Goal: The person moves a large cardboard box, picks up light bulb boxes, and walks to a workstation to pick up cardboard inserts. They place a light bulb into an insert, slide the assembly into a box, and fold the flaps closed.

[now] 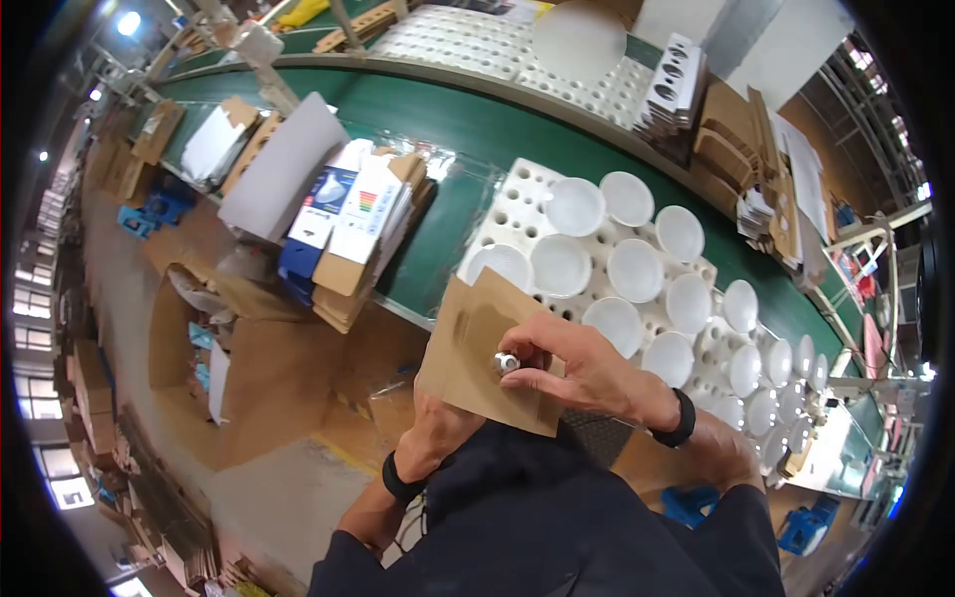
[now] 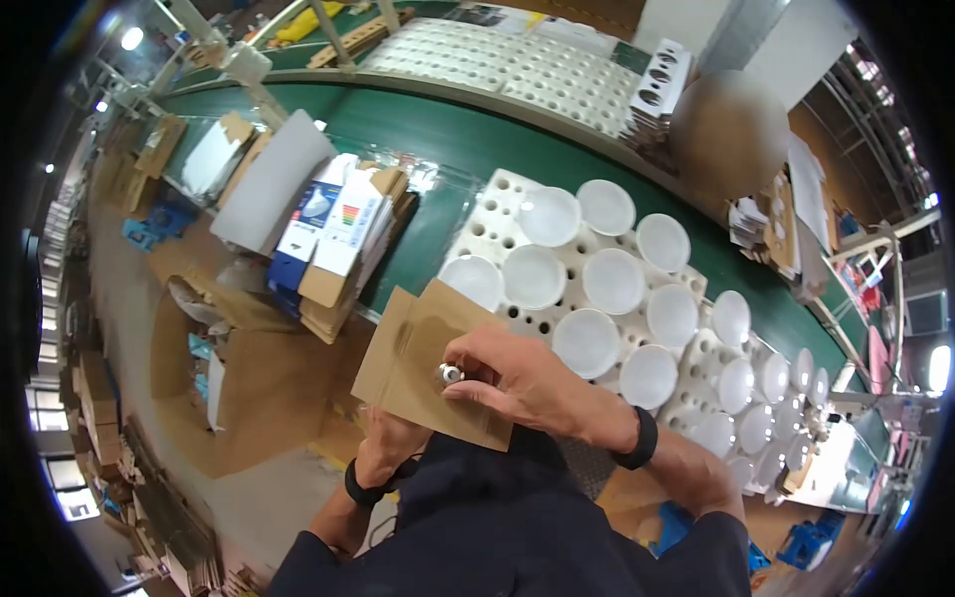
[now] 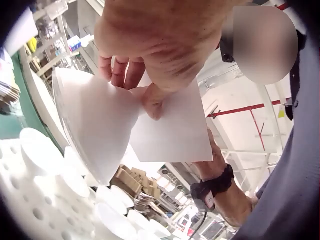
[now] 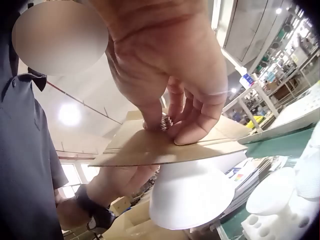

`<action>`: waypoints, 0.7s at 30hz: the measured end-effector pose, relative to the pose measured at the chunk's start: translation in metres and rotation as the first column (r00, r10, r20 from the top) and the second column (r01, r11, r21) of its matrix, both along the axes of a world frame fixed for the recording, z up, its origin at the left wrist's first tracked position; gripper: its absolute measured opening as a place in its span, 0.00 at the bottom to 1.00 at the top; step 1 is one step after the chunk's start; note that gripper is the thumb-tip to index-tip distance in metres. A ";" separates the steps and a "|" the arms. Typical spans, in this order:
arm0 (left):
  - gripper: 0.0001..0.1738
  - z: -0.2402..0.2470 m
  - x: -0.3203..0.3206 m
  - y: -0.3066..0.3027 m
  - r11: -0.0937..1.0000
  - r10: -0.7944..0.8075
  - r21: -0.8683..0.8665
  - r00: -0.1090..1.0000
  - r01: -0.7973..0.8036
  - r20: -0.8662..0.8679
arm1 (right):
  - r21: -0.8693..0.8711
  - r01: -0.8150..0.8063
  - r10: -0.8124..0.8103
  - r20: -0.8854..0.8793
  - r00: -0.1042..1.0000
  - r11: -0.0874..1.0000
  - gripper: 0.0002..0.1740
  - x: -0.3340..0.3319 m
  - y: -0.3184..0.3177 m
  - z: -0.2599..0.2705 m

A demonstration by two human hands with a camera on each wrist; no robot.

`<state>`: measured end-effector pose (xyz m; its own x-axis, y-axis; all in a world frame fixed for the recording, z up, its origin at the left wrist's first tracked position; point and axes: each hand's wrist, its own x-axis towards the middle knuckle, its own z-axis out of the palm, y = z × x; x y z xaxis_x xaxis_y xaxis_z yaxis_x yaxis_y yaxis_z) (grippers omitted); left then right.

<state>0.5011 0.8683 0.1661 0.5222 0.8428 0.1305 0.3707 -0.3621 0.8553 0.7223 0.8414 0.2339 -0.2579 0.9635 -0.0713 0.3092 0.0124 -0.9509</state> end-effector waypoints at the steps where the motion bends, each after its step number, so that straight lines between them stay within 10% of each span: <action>1: 0.25 -0.002 -0.009 -0.003 1.000 0.013 0.014 1.000 -0.013 -0.023 | 0.035 -0.076 0.076 0.016 0.997 0.996 0.18 -0.006 0.006 -0.003; 4: 0.27 -0.004 -0.022 -0.004 0.986 0.165 -0.009 0.979 -0.165 0.120 | 0.129 -0.159 0.152 0.066 0.986 0.979 0.16 -0.023 0.016 -0.004; 6: 0.29 0.020 -0.017 0.006 0.855 0.114 0.517 0.988 -0.044 -0.104 | 0.178 -0.198 0.179 0.120 0.977 0.964 0.17 -0.027 0.021 -0.006; 13: 0.23 -0.034 -0.025 0.027 0.907 0.152 0.409 0.984 -0.101 -0.094 | 0.241 -0.283 0.245 0.176 0.953 0.928 0.18 -0.032 0.058 -0.027; 15: 0.17 -0.042 -0.026 0.043 0.992 0.116 0.032 0.985 -0.120 0.124 | 0.277 -0.231 0.199 0.138 0.970 0.933 0.18 -0.034 0.074 -0.025; 16: 0.16 -0.046 -0.026 0.052 0.928 0.161 0.331 0.986 -0.169 0.051 | 0.255 -0.193 0.170 0.108 0.979 0.948 0.18 -0.035 0.078 -0.024; 21: 0.21 -0.053 -0.030 0.099 0.992 0.089 0.074 0.982 -0.102 0.167 | 0.311 -0.127 0.094 0.118 0.988 0.942 0.18 -0.043 0.113 -0.034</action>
<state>0.4712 0.9671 0.1135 0.4057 0.8707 0.2782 0.2650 -0.4033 0.8758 0.6793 0.9541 0.1998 -0.3716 0.9061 0.2022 0.3822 0.3478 -0.8561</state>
